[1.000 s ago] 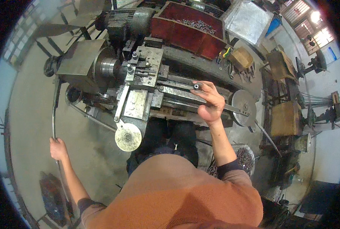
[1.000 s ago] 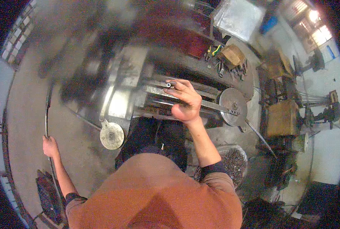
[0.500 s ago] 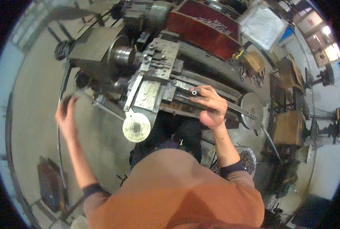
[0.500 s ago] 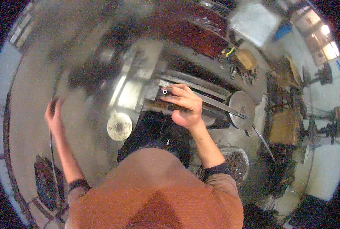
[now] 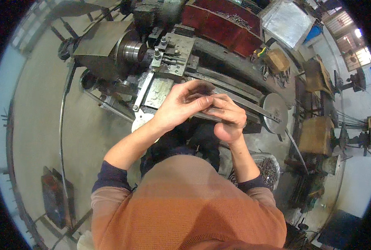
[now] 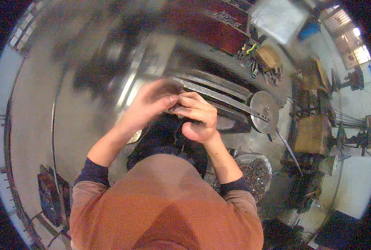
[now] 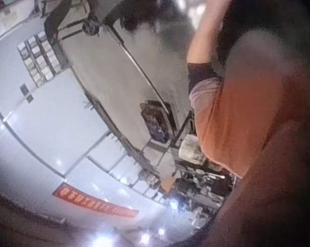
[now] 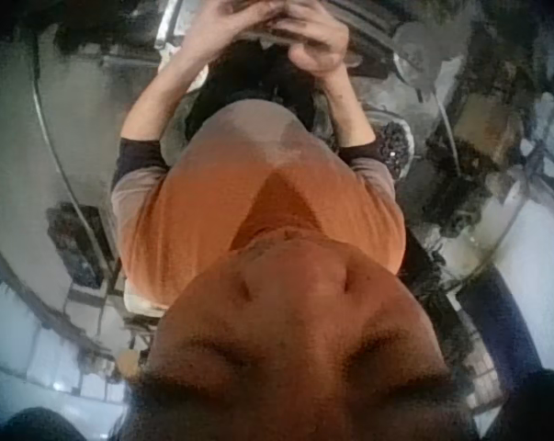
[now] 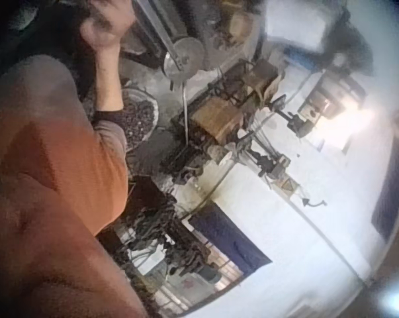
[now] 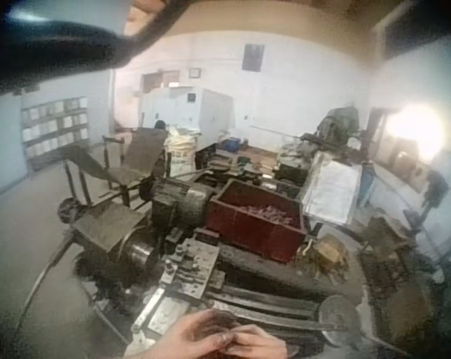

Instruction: The person operates a metal turning machine, repeatedly loading small cylindrical metal pieces into the chuck, adjusting controls, and removing the finished pieces. The person places the processed pieces into a nearby container.

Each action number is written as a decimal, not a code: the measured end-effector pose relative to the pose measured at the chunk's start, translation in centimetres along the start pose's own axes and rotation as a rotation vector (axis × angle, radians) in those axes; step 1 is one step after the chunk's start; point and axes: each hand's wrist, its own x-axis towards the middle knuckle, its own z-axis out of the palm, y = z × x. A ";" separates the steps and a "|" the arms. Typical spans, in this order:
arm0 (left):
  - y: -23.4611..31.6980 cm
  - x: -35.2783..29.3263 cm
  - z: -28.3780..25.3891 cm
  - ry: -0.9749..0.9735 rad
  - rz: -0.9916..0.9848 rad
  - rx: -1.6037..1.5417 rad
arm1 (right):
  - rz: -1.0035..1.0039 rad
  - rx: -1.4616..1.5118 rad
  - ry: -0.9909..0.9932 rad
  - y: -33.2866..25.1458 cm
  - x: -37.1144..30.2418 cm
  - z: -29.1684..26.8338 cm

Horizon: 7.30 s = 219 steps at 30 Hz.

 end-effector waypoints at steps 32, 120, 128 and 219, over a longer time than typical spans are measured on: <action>-1.5 0.4 -0.2 0.017 -0.129 -0.192 | 0.180 0.238 0.082 1.1 -0.9 -0.1; 12.2 -5.2 -27.8 0.635 -0.318 1.407 | 0.868 0.540 0.233 3.5 -10.0 -2.3; 11.0 -1.3 -27.5 0.635 -0.273 1.416 | 0.858 0.530 0.209 3.6 -11.0 -2.6; -8.7 -8.1 -19.6 0.695 -0.200 1.277 | 0.458 -0.687 0.130 12.0 -3.6 -8.5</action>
